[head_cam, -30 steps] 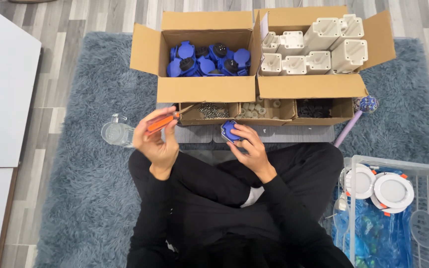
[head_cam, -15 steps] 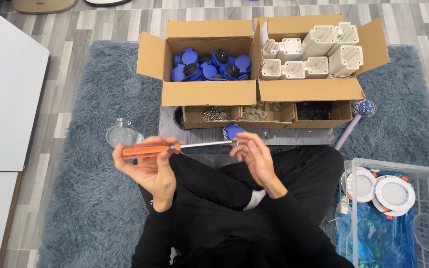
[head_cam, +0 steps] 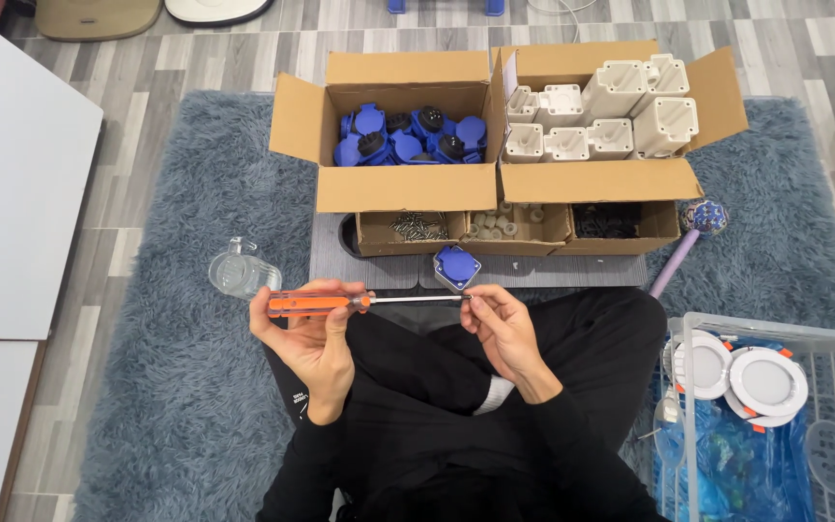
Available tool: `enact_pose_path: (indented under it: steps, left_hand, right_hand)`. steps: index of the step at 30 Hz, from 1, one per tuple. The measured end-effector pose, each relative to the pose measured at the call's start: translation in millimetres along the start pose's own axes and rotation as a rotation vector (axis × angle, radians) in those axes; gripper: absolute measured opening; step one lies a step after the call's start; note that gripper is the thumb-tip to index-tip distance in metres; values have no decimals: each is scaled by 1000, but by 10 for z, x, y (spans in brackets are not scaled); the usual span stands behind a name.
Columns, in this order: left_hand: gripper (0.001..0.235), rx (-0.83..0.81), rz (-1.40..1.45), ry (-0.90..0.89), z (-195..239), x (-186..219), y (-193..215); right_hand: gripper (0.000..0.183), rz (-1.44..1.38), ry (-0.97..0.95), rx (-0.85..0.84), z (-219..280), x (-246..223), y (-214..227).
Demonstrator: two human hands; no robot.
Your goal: Assembling and inspecting electrical components like recessed lights and sockets using a screwdriver
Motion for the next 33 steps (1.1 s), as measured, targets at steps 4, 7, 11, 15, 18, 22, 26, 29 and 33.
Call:
enact_pose_path:
  steps: [4,7,11,15,18,22,26,29,33]
  left_hand:
    - [85,-3,-8,10,-1,15,-21]
    - [84,-14,-14,17,15,-13,-8]
    - [83,-15,-24,16,17,-13,-26]
    - [84,-18,-46,1,15,-20,-18]
    - [84,-16,-56,14,16,-57,10]
    - [87,-16,-69,57,-4,-89,36]
    - [85,18,-86,96,-13,-90,29]
    - [86,39,-91,108,-26,-114,83]
    - [90,62,-124,92,-76,-142,245]
  right_hand:
    - [18,-17,-13,23,2,8,16]
    - [18,-28,16,20,3,-8,37]
    - [17,-10,50,30,-7,-22,76]
    - [16,51,107,24,-14,-71,87]
    - [16,145,171,6,-10,-141,45]
    - [16,361,305,-55,-5,-292,-67]
    - [16,364,371,-69,-42,-239,-49]
    - [15,374,410,-72,-26,-204,-91]
    - [18,393,452,-160,21,-336,-358]
Point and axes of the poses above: each hand's wrist, its own z-axis away from the middle knuckle, its own y-axis out of the back of the hand, x = y × z, the point moved 8 cm from there along -z, towards the middle knuckle, and after that the axes turned 1 degree about x, right-handed, at the moved point
